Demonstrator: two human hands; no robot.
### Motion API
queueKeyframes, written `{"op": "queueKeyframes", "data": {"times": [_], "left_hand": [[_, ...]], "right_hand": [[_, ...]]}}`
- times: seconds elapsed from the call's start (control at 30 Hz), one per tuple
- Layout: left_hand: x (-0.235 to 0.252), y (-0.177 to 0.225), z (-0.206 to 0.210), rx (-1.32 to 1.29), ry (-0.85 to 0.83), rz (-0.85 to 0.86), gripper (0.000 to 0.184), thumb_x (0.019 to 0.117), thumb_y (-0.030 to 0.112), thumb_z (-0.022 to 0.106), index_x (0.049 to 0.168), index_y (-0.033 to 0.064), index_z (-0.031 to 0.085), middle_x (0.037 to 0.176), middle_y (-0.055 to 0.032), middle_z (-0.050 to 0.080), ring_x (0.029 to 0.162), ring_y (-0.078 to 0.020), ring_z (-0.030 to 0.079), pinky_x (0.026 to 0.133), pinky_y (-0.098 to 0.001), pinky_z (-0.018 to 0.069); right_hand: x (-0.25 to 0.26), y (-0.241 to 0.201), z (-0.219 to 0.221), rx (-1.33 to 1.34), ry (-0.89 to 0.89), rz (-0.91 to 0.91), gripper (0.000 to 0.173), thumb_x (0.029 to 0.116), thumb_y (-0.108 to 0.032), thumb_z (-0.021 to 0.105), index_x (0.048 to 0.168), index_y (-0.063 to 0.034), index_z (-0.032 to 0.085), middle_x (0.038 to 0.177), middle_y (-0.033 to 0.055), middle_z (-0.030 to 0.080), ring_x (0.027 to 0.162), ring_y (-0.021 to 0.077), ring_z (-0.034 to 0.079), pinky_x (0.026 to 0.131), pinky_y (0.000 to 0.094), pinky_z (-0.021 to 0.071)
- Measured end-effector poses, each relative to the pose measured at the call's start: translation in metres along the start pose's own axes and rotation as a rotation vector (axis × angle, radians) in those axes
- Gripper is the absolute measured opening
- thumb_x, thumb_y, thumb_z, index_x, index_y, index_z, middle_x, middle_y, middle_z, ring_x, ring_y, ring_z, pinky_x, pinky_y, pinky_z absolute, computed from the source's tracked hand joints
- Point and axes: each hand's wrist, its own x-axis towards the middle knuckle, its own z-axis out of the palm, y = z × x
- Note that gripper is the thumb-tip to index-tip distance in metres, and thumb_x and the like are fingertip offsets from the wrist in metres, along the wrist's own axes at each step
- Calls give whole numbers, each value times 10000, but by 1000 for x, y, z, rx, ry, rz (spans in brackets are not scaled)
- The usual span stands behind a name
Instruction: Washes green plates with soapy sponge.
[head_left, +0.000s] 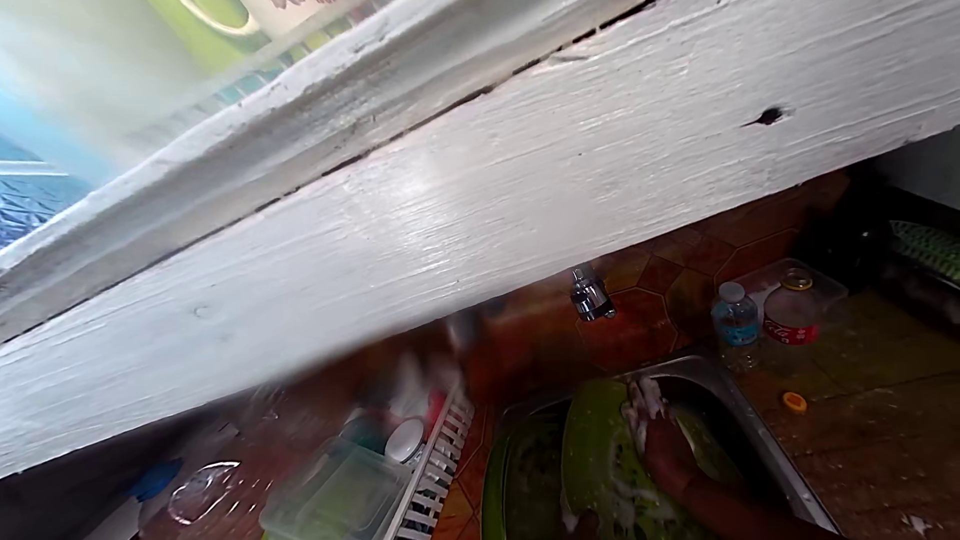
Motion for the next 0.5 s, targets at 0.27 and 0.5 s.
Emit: {"op": "queueKeyframes", "data": {"times": [0.27,0.5], "left_hand": [[14,-4,5,28,-77,121,483,1116,215,389,1486,-93,354,1354,-284,546,1168,-261,603,1002,-429,503],[1,-3,-4,113,-164,125,529,1114,245,399,1518,-85,313,1412,-305,503,1252,-297,567,1053,-448,478]], "right_hand": [[-59,-32,19,160,35,-515,560,1021,-220,560,1503,49,466,1586,257,411,1511,412,340,1259,544,234],[19,-11,-14,44,40,-356,589,1072,-294,451,1566,18,372,1647,233,313,1570,394,185,1289,541,48]]}}
